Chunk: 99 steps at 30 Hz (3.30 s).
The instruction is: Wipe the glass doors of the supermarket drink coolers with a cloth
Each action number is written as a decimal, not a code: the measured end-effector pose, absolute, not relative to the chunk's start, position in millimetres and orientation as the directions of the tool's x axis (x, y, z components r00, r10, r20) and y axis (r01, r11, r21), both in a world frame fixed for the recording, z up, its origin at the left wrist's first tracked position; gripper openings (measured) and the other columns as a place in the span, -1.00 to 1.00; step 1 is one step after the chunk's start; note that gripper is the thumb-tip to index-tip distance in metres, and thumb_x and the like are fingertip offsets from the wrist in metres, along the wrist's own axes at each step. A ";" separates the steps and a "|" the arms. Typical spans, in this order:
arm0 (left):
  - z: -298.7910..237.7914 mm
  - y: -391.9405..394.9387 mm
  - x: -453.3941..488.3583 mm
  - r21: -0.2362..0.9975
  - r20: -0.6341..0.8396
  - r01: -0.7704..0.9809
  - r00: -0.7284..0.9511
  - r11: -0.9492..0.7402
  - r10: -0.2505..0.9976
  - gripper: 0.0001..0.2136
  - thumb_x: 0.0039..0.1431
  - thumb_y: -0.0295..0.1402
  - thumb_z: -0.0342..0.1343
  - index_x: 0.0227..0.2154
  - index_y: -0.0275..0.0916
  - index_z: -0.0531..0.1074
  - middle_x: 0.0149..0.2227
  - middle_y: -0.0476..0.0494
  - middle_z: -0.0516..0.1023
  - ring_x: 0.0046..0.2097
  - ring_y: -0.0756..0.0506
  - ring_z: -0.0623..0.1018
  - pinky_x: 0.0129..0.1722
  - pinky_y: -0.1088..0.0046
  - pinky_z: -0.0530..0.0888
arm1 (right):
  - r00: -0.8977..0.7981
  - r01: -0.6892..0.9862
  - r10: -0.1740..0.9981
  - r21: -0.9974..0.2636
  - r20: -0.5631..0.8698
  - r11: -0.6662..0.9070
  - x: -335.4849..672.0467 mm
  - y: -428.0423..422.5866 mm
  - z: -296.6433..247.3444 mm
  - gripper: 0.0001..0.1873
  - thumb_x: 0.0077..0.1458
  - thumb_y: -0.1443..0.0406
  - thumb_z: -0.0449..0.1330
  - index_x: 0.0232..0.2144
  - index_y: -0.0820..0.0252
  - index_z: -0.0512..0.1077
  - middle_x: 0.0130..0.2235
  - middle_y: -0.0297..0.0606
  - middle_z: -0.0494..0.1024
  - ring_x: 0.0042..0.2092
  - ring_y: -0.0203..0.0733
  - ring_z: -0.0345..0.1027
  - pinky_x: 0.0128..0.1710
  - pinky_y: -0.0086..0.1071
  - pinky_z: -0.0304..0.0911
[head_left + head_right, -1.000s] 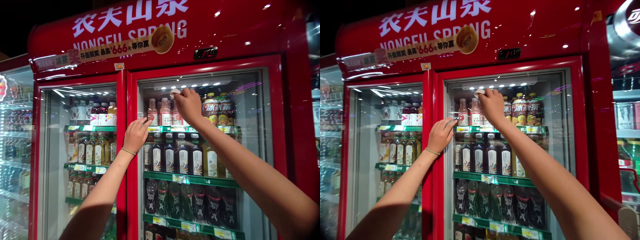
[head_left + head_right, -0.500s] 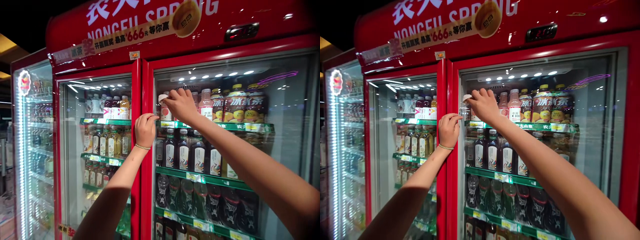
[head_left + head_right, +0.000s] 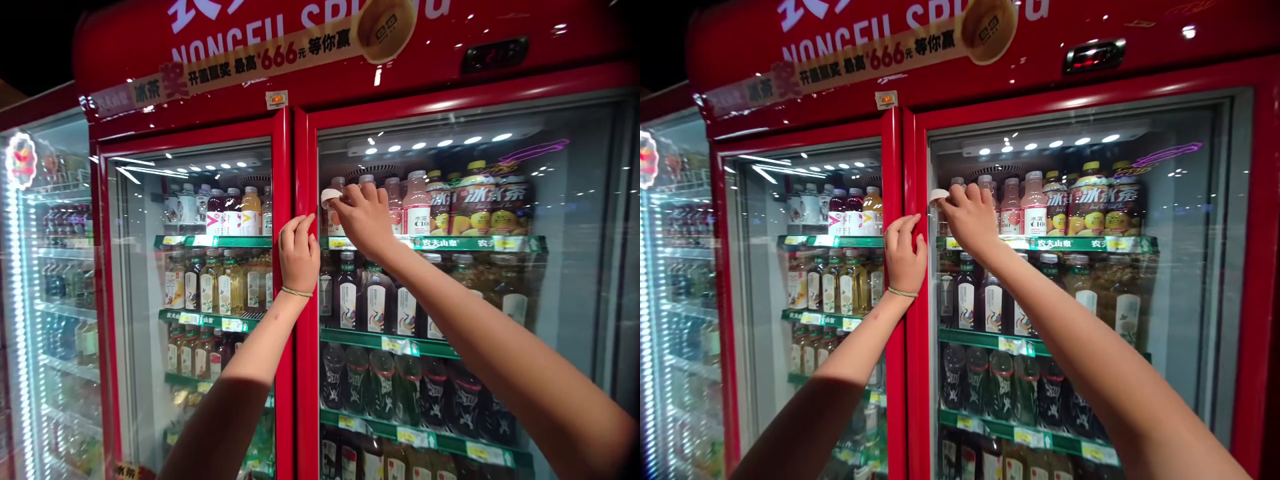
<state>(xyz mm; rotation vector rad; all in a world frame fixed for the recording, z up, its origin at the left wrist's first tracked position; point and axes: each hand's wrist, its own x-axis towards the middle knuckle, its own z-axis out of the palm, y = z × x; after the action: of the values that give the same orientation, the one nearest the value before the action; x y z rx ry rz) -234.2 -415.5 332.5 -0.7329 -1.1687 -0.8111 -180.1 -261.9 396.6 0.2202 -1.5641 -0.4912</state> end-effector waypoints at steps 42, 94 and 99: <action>273.1 -417.8 -235.2 -0.144 0.989 0.801 0.141 0.581 0.051 -0.42 0.44 -0.57 -0.24 0.47 -0.22 -0.03 0.46 -0.31 0.17 0.51 -0.20 0.06 0.48 0.02 0.22 | -0.128 0.032 -0.312 0.319 0.941 0.947 -152.7 -247.2 275.5 -0.53 0.37 0.35 0.03 0.27 0.11 0.37 0.39 -0.16 0.33 0.47 0.05 0.03 0.42 0.06 0.05; 222.5 -190.8 -93.6 -0.261 0.940 0.934 0.188 0.246 0.284 -0.56 0.32 -0.52 0.08 0.23 -0.19 0.37 0.33 -0.33 0.38 0.46 -0.28 0.23 0.41 -0.09 0.30 | -0.123 -0.003 -0.097 0.097 0.988 0.995 1.6 59.3 235.6 -0.30 0.37 0.39 -0.08 0.47 -0.11 -0.04 0.46 -0.11 0.18 0.50 0.03 -0.06 0.42 0.21 0.08; 207.9 -150.0 -67.9 -0.284 0.932 0.930 0.210 0.233 0.296 -0.56 0.31 -0.55 0.06 0.22 -0.20 0.39 0.29 -0.28 0.44 0.44 -0.23 0.27 0.42 0.03 0.33 | -0.237 0.047 -0.143 0.158 0.961 0.986 11.8 54.9 197.1 -0.23 0.35 0.39 -0.02 0.50 -0.09 -0.12 0.46 -0.08 0.17 0.48 0.07 0.00 0.38 0.18 0.18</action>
<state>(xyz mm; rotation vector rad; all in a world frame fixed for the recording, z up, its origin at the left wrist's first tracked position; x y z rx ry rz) -67.9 -150.0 207.9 -1.2974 -1.3217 -0.6804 11.8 54.9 197.1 0.0700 -1.8023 -0.1775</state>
